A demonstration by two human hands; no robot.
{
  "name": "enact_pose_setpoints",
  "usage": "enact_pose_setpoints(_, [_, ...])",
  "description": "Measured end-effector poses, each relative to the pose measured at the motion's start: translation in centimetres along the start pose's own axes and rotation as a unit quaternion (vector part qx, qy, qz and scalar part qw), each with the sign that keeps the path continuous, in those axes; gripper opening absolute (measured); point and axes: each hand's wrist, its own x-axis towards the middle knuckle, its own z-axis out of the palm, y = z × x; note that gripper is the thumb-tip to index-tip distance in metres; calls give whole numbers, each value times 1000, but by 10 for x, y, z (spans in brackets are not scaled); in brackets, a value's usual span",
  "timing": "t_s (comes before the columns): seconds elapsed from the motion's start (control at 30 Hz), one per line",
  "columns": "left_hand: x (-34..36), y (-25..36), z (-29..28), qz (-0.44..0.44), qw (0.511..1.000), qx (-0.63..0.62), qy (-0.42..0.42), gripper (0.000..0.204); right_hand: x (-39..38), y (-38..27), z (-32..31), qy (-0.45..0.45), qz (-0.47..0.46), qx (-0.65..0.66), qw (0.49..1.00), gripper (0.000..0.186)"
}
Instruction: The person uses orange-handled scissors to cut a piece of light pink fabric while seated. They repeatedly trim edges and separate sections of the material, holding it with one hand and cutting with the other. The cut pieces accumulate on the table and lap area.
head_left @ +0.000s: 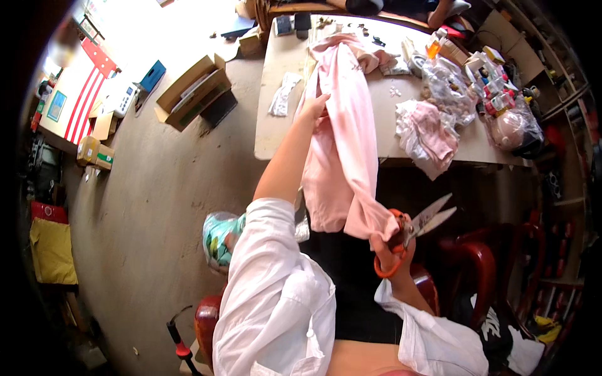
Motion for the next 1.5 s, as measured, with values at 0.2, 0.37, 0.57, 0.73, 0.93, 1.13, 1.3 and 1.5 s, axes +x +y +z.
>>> enact_pose_setpoints(0.2, [180,-18,-36,35,975,-197,-96,40,-6,1,-29,-54,100,52,992,59])
enact_pose_setpoints(0.37, [211,64,-162,257,938,-225,58,28,8,-8,-25,-96,171,171,966,57])
enact_pose_setpoints(0.57, [126,193,-102,374,922,-95,-37,21,36,-3,5,-108,158,148,970,61])
enact_pose_setpoints(0.73, [110,258,-75,401,815,339,246,25,39,10,20,-188,223,173,941,62])
enact_pose_setpoints(0.93, [161,108,15,182,878,428,-118,48,19,33,35,-98,303,310,896,45])
enact_pose_setpoints(1.13, [61,19,5,362,815,424,-160,55,-2,49,17,-88,289,266,915,47])
enact_pose_setpoints(1.3, [-107,24,-29,356,836,388,-152,27,-21,61,23,-82,267,235,931,46])
enact_pose_setpoints(1.5, [-295,22,2,506,760,303,-273,15,-33,49,15,-31,294,249,922,22])
